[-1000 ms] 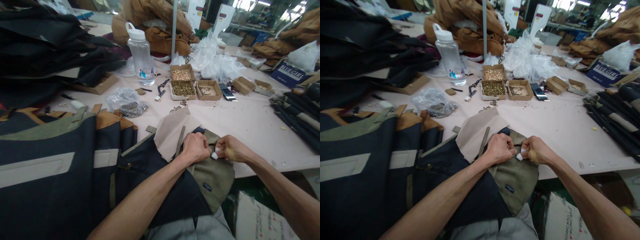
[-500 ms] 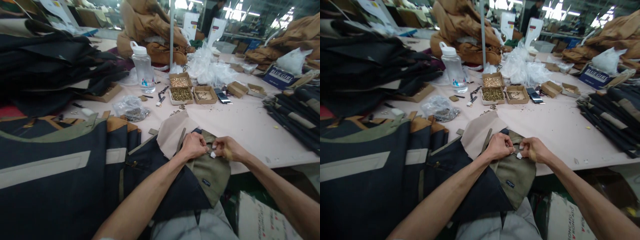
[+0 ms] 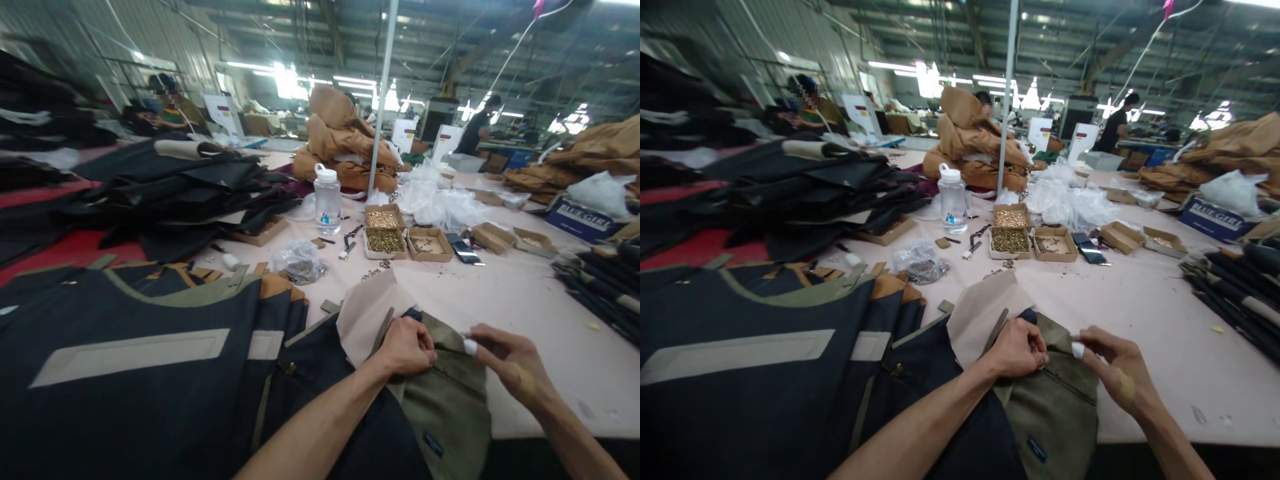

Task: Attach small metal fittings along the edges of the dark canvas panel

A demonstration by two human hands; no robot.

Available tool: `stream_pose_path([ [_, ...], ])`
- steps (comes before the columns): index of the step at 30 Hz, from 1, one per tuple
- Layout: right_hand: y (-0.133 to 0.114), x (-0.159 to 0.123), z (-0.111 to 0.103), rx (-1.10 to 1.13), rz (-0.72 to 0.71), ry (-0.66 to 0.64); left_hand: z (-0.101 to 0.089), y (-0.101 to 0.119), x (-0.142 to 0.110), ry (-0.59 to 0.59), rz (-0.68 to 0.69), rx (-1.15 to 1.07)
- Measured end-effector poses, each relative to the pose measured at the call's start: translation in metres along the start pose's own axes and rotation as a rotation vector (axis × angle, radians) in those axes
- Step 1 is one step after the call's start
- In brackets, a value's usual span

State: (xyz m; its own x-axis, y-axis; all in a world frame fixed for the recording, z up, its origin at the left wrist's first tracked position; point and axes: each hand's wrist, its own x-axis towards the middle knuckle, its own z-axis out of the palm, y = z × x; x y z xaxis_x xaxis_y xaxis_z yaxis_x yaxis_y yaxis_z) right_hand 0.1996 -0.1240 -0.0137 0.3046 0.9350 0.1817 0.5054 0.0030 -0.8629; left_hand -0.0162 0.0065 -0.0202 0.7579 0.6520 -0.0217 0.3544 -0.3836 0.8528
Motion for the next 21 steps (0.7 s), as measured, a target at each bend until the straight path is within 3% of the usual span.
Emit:
stream_pose_path([
  [2, -0.001, 0.037, -0.001, -0.007, 0.011, 0.077, 0.002, -0.002, 0.0, 0.013, 0.015, -0.001],
  [5, -0.001, 0.101, 0.014, -0.129, -0.008, -0.047, 0.004, -0.003, -0.001, 0.023, 0.02, -0.002],
  [11, 0.003, 0.205, 0.084, -0.406, -0.075, -0.191, 0.005, -0.006, -0.002, 0.029, 0.013, -0.027],
  [16, 0.009, 0.245, 0.132, -0.456, -0.043, -0.229, 0.004, -0.008, -0.002, 0.027, 0.002, -0.037],
  [21, 0.017, 0.26, 0.154, -0.52, 0.019, -0.228, 0.001, -0.005, 0.001, 0.015, -0.029, 0.002],
])
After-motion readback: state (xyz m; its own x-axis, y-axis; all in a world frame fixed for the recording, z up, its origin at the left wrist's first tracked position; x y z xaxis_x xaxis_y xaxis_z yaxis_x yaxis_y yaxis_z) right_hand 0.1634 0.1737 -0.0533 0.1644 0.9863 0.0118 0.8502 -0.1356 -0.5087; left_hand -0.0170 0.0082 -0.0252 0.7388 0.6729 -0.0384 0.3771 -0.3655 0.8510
